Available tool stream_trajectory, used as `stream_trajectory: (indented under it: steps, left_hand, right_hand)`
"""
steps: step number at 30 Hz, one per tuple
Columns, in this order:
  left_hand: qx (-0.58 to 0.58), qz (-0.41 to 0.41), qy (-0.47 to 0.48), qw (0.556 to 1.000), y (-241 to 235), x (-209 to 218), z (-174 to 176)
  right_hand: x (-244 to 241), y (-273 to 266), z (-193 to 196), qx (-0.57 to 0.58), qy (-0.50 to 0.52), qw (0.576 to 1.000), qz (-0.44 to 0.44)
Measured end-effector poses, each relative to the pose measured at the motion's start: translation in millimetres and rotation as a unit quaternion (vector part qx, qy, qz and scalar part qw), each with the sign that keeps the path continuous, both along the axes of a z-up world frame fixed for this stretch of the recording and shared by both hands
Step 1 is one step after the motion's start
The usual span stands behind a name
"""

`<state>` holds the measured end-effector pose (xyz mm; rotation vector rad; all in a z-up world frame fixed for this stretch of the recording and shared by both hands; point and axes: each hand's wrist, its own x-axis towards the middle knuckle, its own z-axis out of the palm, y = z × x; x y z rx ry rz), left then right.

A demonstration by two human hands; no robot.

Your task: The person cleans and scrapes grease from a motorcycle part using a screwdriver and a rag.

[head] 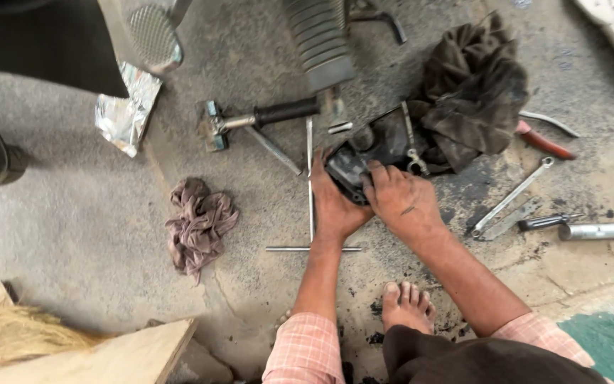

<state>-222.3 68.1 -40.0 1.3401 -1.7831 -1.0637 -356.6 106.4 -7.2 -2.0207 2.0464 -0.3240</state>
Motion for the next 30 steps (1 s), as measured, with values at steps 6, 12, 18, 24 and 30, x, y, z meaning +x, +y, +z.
stream_trajectory:
  steps: [6,12,18,24,30]
  left_hand:
    - [-0.06,0.072,-0.019,0.995,18,-4,-37]
    - [-0.055,0.075,-0.016,0.996,16,-2,-32]
    - [-0.065,0.067,-0.02,0.995,15,-1,-41]
    - [-0.091,0.048,-0.059,0.993,12,0,-42]
    - [-0.085,0.033,-0.087,0.992,16,-1,-43]
  right_hand:
    - [12,-2,-11,0.029,0.08,0.996,-0.016]
    - [9,-14,-11,0.014,0.062,0.998,-0.014]
    - [5,-7,-11,0.008,0.028,0.999,0.019]
    - [8,-1,-16,0.017,-0.074,0.996,0.038]
    - [13,-2,-15,0.033,-0.067,0.995,-0.069]
